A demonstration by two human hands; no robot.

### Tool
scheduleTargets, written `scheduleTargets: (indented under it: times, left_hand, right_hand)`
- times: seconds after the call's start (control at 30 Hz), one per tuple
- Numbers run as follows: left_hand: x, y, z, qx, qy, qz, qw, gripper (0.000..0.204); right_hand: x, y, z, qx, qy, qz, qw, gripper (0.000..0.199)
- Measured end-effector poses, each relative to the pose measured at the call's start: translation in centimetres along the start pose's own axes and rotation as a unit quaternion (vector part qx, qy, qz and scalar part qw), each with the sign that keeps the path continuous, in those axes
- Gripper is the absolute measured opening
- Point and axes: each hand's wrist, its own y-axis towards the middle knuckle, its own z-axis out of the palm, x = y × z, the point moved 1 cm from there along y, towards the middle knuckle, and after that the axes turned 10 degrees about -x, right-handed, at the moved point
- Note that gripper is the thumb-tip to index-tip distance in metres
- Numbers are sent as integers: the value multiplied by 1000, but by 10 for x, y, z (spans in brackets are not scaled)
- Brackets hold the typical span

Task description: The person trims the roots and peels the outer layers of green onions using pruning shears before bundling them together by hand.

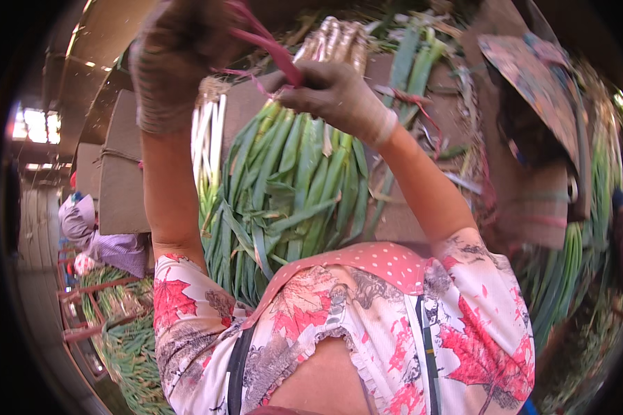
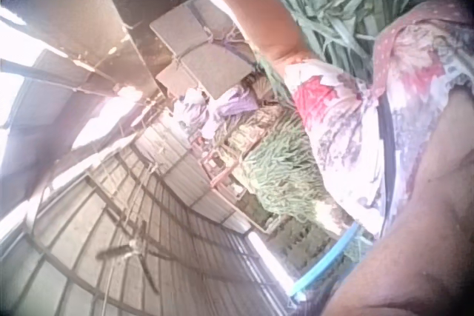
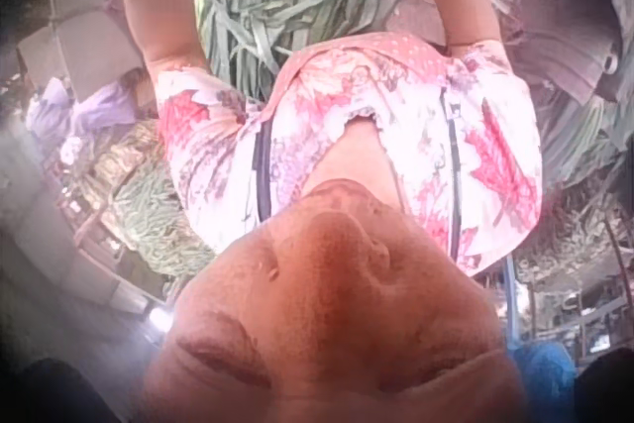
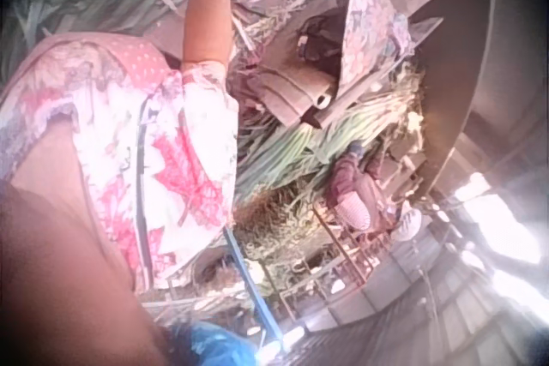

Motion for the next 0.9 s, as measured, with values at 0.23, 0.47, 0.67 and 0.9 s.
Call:
scheduleTargets:
  times: [0.23, 0.47, 0.67, 0.9]
  left_hand:
    - [133, -97, 6, -154, 213, -186, 947, 22]
    - [267, -121, -18, -197, 310, -213, 905, 21]
    - [291, -147, -18, -205, 444, -146, 860, 18]
    - [294, -134, -9, -202, 511, -135, 825, 20]
  right_hand:
    - [-61, -314, -80, -315, -330, 119, 882, 16]
    - [-288, -692, -191, 175, -745, 420, 489, 36]
    - [-155, -457, -163, 126, -651, 451, 597, 27]
    - [-131, -195, -128, -156, -536, 26, 829, 24]
